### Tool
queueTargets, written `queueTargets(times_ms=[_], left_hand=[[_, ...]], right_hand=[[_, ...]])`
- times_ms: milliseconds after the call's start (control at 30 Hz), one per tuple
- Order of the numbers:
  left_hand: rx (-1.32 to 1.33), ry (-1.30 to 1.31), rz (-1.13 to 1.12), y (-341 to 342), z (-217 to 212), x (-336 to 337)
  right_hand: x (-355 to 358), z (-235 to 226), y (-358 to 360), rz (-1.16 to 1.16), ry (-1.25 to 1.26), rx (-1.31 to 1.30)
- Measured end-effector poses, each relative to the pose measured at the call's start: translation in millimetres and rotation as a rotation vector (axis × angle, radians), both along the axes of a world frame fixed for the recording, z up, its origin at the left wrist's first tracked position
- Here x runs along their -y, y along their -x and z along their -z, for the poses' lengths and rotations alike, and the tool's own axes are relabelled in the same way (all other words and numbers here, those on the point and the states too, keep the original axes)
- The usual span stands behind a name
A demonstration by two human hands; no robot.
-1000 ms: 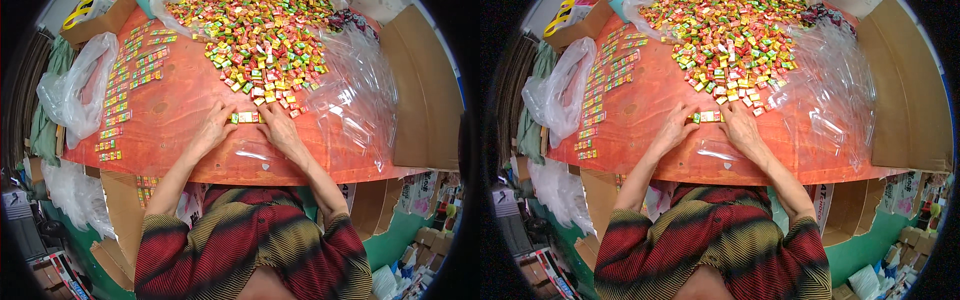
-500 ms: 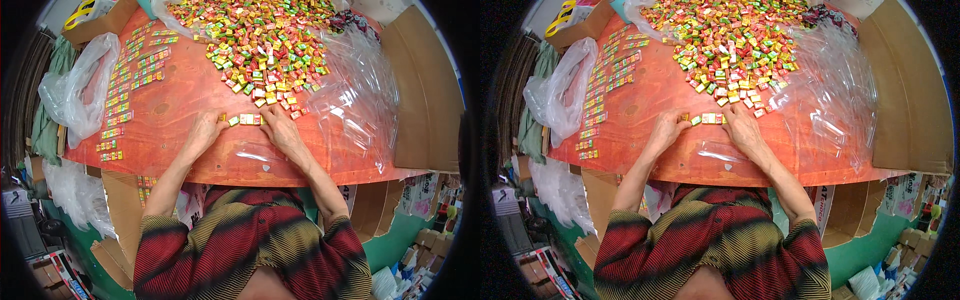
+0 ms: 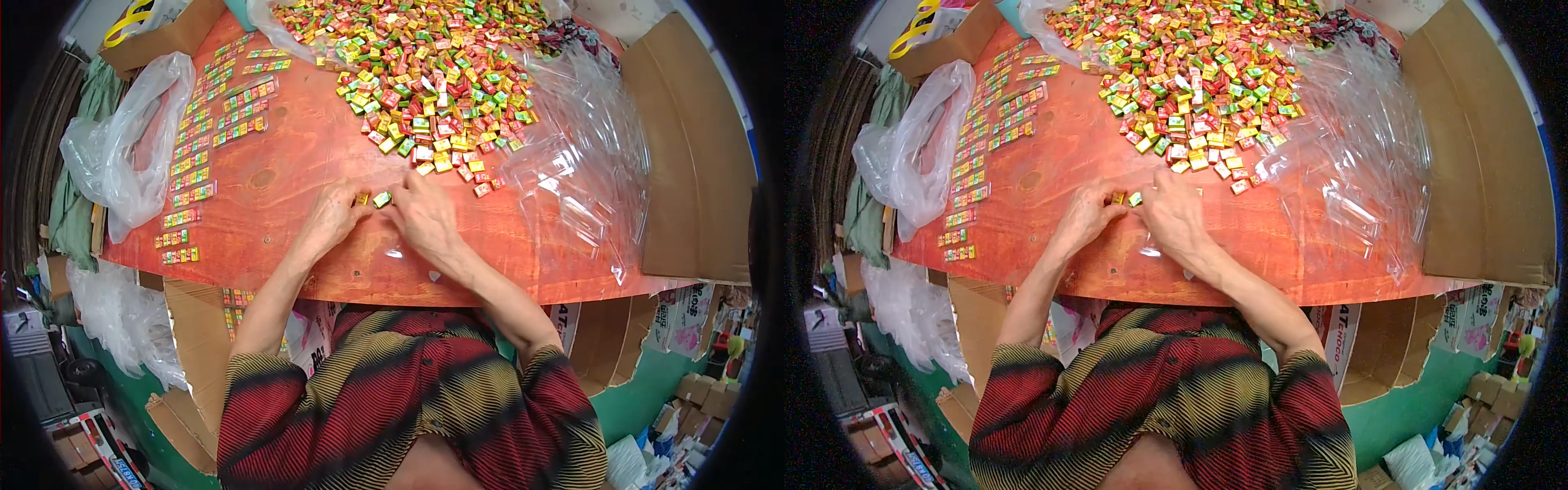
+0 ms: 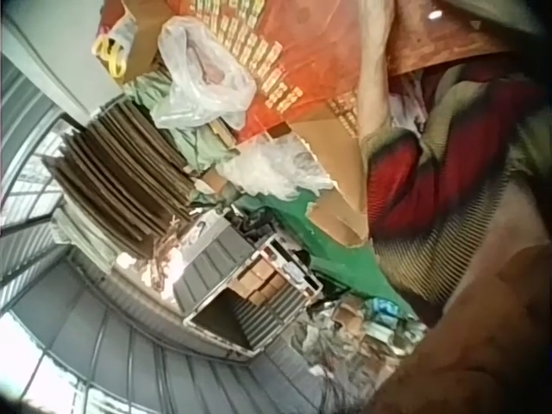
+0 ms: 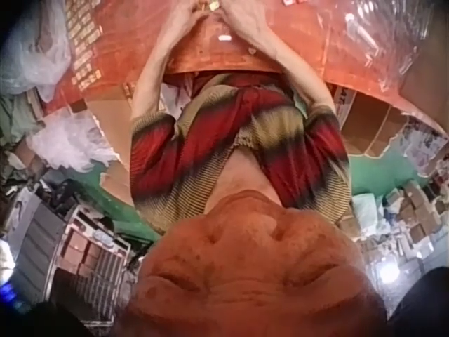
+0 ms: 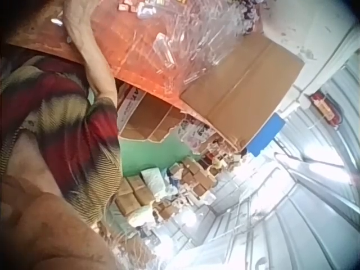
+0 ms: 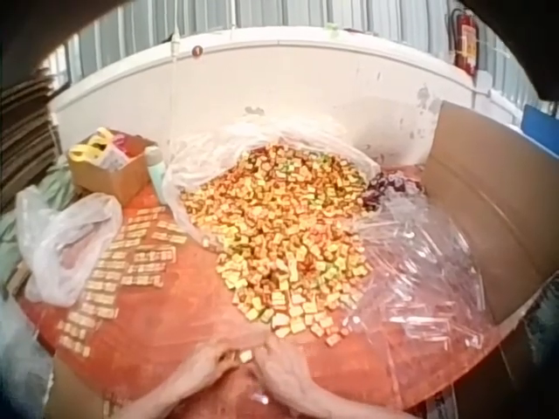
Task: Sorting small colorful packages and arranging them into lines on a table.
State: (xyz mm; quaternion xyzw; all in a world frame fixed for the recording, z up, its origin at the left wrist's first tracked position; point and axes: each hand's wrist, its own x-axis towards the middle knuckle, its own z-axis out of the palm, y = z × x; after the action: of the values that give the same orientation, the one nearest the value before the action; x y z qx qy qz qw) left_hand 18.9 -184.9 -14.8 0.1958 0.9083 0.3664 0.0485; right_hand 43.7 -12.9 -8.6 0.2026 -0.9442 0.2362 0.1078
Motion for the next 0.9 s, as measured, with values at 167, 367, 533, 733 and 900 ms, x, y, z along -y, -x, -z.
queueTargets(times_ms=[167, 367, 533, 733, 900], left_hand=[[0.045, 0.034, 0.003, 0.5, -6.8, 2.0], [0.060, -0.074, 0.087, 3.3, -4.8, -6.8], [-0.041, -0.072, 0.184, 4.2, -2.9, -14.7], [-0.074, -0.043, 0.220, 5.2, 0.3, -27.7], [-0.094, 0.048, 0.203, 1.2, -6.5, -37.7]], right_hand=[[8.9, 18.4, 13.7, -0.101, -0.003, -0.125], [-20.6, -5.0, 2.2, -0.025, 0.041, 0.003], [-50.4, -6.5, -13.1, 0.110, 0.057, 0.141], [-48.2, 6.3, -9.6, 0.079, 0.102, 0.200], [-51.0, 13.5, -6.2, 0.030, 0.081, 0.188]])
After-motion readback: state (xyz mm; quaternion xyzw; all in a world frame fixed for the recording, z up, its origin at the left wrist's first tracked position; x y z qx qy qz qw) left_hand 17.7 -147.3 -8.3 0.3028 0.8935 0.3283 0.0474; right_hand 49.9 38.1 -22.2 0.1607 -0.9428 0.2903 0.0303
